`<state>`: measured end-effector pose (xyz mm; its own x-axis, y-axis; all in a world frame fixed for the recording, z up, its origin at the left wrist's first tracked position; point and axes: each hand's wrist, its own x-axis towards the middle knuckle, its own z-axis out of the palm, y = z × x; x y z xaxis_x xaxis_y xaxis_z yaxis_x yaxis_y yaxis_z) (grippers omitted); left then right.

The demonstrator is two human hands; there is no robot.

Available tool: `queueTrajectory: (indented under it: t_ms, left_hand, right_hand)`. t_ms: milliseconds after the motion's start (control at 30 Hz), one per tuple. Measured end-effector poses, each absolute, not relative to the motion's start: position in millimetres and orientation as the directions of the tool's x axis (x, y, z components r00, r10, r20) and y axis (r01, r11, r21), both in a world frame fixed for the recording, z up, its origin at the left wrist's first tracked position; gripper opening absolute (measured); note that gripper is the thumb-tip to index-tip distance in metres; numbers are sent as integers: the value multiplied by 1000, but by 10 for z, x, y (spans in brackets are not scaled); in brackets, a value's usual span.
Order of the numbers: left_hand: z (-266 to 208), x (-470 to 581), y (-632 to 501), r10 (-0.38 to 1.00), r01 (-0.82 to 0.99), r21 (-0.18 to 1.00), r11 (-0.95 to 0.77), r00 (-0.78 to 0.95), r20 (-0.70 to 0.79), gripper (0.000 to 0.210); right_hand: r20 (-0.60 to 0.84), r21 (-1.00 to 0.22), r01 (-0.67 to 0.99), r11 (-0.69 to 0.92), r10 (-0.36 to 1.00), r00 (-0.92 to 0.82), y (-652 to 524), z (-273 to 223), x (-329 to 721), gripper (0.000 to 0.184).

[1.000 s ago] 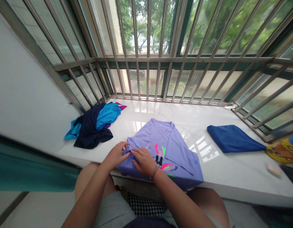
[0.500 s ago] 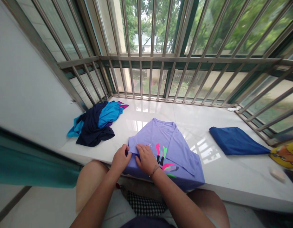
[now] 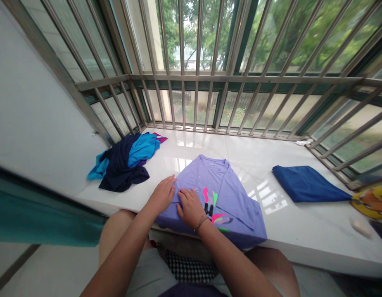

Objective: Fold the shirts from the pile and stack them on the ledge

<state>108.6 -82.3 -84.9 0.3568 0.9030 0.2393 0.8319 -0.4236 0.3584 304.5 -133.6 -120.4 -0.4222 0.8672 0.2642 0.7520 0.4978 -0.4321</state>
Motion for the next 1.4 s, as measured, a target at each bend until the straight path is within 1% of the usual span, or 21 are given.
queueTrajectory:
  t_ms: [67, 133, 233, 467, 533, 633, 667, 733, 800, 867, 967, 1033, 1100, 1233, 1333, 1400]
  left_hand:
    - [-956, 1214, -757, 902, 851, 300, -431, 405, 147, 51]
    - [-1064, 1264, -708, 932, 904, 229, -362, 360, 53, 56]
    - [-1171, 1224, -661, 958, 945, 156, -287, 288, 14, 61]
    - [-1221, 1226, -641, 976, 968, 130, -212, 215, -11, 65]
    - [-1215, 1266, -640, 981, 977, 107, -186, 192, -43, 67]
    - [-1159, 1304, -602, 980, 983, 87, -161, 170, -101, 69]
    - [-1125, 1311, -577, 981, 985, 87, -149, 158, -115, 69]
    - [-1042, 1324, -518, 984, 987, 97, -130, 141, -108, 66]
    - [-964, 1350, -473, 981, 975, 128, -182, 189, -47, 61]
    - [-920, 1401, -478, 938, 921, 185, -344, 345, 27, 57]
    - [-941, 1525, -597, 794, 757, 265, -597, 605, 61, 56]
    - [-1006, 1619, -716, 721, 678, 292, -674, 691, 60, 57]
    - [-1094, 1707, -828, 699, 656, 297, -693, 713, 58, 59]
    - [-1275, 1851, -1001, 753, 723, 246, -646, 656, 48, 69]
    - [-1344, 1934, -1098, 792, 771, 193, -607, 607, 66, 70]
    - [-1345, 1967, -1147, 808, 789, 179, -587, 586, 66, 70]
  right_hand:
    - [261, -430, 754, 496, 868, -422, -1339, -1196, 3044, 54]
    - [258, -431, 756, 493, 870, -420, -1342, -1188, 3047, 55]
    - [255, -442, 751, 491, 871, -420, -1341, -1179, 3060, 55]
    - [273, -462, 736, 495, 869, -413, -1365, -1186, 3027, 54]
    - [287, -480, 716, 508, 862, -419, -1352, -1147, 3039, 49]
    - [327, -482, 710, 514, 857, -398, -1247, -991, 3265, 33]
    - [341, -477, 725, 497, 865, -368, -1193, -918, 3418, 30]
    - [350, -459, 787, 413, 898, -267, -1097, -765, 3832, 27]
    - [328, -414, 868, 274, 934, -139, -1073, -639, 4318, 27]
    - [289, -339, 925, 174, 955, -73, -1179, -575, 4770, 26]
    - [215, -236, 954, 186, 967, -135, -1580, -620, 5244, 26]
    - [180, -196, 964, 181, 973, -146, -1925, -727, 5431, 27]
    - [182, -176, 980, 95, 981, -62, -2242, -861, 5559, 29]
    - [229, -140, 979, -152, 956, 181, -2594, -1077, 5676, 31]
    - [249, -95, 969, -228, 937, 245, -2595, -1142, 5640, 30]
    - [264, -102, 966, -236, 930, 255, -2514, -1158, 5605, 30]
